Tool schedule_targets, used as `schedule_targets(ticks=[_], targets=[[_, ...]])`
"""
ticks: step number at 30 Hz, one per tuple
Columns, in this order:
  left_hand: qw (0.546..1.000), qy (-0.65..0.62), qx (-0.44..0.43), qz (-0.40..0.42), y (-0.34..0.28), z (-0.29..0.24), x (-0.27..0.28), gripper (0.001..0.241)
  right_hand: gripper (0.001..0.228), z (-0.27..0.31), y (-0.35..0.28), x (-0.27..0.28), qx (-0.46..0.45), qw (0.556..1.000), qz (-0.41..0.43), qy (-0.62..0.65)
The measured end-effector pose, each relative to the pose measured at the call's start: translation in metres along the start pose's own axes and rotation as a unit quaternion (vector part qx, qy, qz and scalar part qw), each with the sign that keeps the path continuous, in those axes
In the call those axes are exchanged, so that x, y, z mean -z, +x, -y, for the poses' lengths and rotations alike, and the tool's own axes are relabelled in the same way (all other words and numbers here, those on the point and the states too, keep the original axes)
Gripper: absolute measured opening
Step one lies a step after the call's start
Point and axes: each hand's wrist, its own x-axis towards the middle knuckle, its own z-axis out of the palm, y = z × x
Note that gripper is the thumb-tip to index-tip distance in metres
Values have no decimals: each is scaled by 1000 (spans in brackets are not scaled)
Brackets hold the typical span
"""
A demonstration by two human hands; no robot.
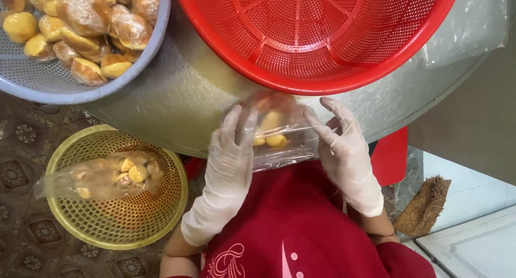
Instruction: Packing small pastries from a red basket into a clear plastic bag on a metal table.
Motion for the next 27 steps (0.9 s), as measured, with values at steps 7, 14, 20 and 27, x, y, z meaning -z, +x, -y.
schedule_targets(ticks=[7, 14, 20, 27], targets=[[819, -479, 278, 149, 14, -83, 46, 62, 48, 20, 5, 5, 32, 998, 3, 58], [954, -20, 237, 183, 20, -64, 54, 78, 80, 7, 0, 5, -1, 995, 90, -35], [913, 82, -387, -98, 15, 8, 1, 52, 71, 27, 21, 31, 20, 993, 114, -4], [959, 33, -268, 88, 13, -8, 7, 100, 36, 30, 14, 47, 290, 956, -8, -43]])
